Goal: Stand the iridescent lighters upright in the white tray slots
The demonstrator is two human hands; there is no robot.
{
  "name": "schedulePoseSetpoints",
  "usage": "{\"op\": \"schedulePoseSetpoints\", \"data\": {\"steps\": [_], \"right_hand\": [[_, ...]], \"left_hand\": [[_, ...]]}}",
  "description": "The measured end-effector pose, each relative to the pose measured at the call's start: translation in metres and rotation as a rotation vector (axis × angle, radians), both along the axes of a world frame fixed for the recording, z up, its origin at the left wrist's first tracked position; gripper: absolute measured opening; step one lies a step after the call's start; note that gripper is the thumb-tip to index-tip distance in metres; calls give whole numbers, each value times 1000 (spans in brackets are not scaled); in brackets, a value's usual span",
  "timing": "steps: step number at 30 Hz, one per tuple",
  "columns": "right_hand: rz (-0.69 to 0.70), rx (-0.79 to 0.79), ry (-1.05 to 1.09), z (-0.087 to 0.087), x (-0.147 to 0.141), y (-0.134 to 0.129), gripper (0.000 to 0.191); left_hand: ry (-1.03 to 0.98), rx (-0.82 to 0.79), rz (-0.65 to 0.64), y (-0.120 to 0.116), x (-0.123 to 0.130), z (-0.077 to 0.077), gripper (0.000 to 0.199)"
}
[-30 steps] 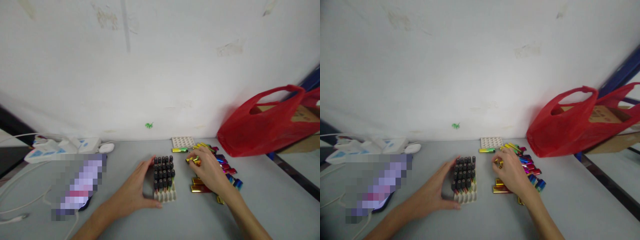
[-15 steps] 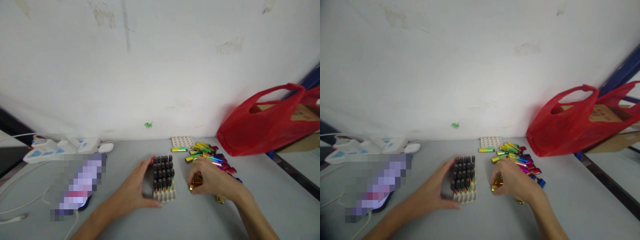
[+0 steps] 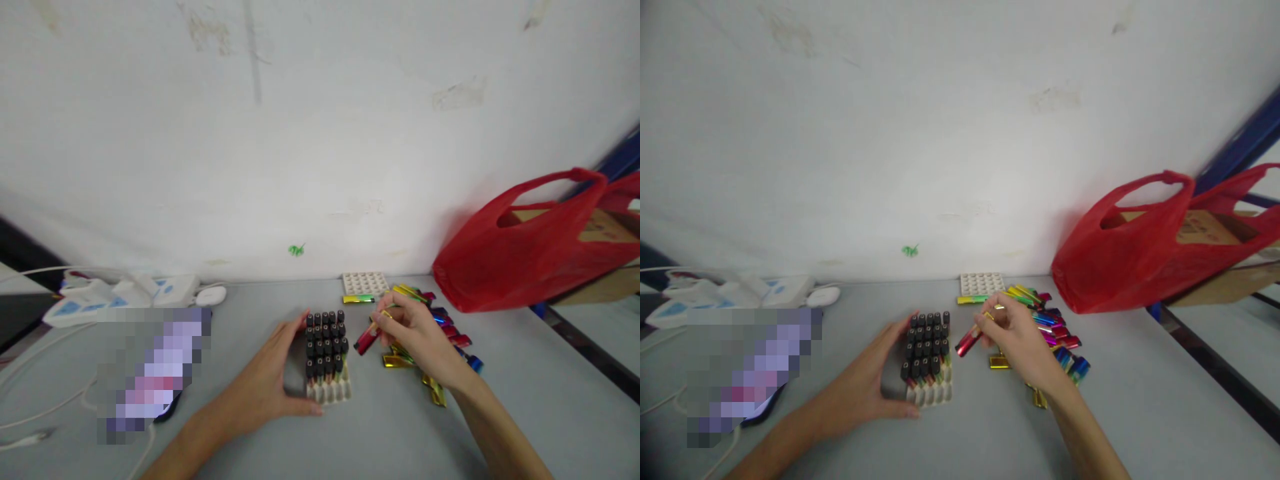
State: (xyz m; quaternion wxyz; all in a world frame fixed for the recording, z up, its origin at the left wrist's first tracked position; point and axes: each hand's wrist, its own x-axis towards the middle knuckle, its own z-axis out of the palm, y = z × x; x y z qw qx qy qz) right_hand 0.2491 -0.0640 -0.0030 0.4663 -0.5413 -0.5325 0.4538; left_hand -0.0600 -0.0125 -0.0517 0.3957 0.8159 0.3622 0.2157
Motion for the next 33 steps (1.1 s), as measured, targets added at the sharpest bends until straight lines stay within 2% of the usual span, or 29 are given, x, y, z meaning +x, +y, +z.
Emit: {"op": "schedulePoseSetpoints", "data": {"steps": [5, 7, 10, 13, 20, 28, 33], "right_hand": [[-103, -131, 384, 1, 2, 4, 44], [-68, -172, 529, 5, 1, 3, 44], [45, -204, 647, 10, -3, -1, 30], [110, -221, 713, 11, -8, -5, 21], [161, -189, 914, 5, -17, -2, 11], [103, -185, 794, 4, -20, -5, 13], [163, -225, 930, 4, -22, -2, 19]], "left_hand": [[-2, -6, 1, -1, 0, 1, 140], [3, -13, -4, -1, 0, 1, 141], [9, -8, 0, -1, 0, 0, 141], [9, 6, -2, 0, -1, -3, 142], [4, 17, 0, 0, -1, -3, 139], [-1, 40, -27, 1, -1, -4, 139], [2, 43, -32, 2, -2, -6, 141]]}}
